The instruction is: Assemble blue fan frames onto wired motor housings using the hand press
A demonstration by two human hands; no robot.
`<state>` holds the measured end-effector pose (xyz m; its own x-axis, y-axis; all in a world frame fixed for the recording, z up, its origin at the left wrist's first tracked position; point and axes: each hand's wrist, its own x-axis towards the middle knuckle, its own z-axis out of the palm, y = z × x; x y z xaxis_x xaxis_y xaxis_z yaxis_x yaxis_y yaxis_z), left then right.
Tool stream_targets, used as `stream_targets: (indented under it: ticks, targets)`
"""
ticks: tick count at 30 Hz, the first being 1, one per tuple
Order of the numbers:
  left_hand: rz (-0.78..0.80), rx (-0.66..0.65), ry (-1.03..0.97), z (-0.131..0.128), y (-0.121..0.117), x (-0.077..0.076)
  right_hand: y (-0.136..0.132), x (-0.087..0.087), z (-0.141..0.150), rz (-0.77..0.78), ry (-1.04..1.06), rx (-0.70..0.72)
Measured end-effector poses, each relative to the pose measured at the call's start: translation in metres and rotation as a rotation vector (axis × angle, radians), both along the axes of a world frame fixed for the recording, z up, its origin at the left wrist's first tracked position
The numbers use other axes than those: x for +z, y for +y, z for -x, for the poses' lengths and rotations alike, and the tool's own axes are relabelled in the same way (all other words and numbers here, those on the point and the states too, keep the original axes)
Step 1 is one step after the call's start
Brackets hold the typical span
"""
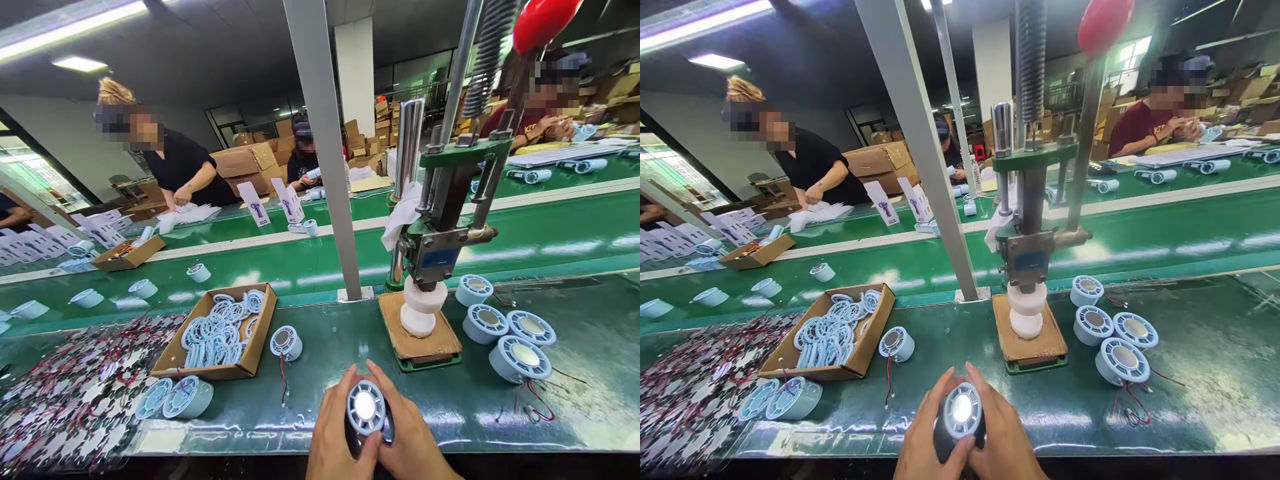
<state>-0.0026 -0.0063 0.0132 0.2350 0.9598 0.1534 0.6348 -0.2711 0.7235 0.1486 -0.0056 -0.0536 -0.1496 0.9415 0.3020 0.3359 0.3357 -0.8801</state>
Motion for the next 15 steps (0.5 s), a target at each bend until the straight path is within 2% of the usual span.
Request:
stream_targets:
  ticks: [5, 11, 15]
  targets:
    - [-0.007, -0.011, -0.103, -0.002, -0.002, -0.001, 0.001, 0.007, 0.0, -0.016, 0.004, 0.0]
    - [0.058, -0.037, -0.034, -0.003, 0.001, 0.007, 0.002, 0.027, -0.003, 0.029, -0.053, 0.002]
    - [0.007, -0.088, -0.06, -0.012, 0.005, -0.003, 0.009, 0.031, -0.008, 0.038, -0.138, 0.07]
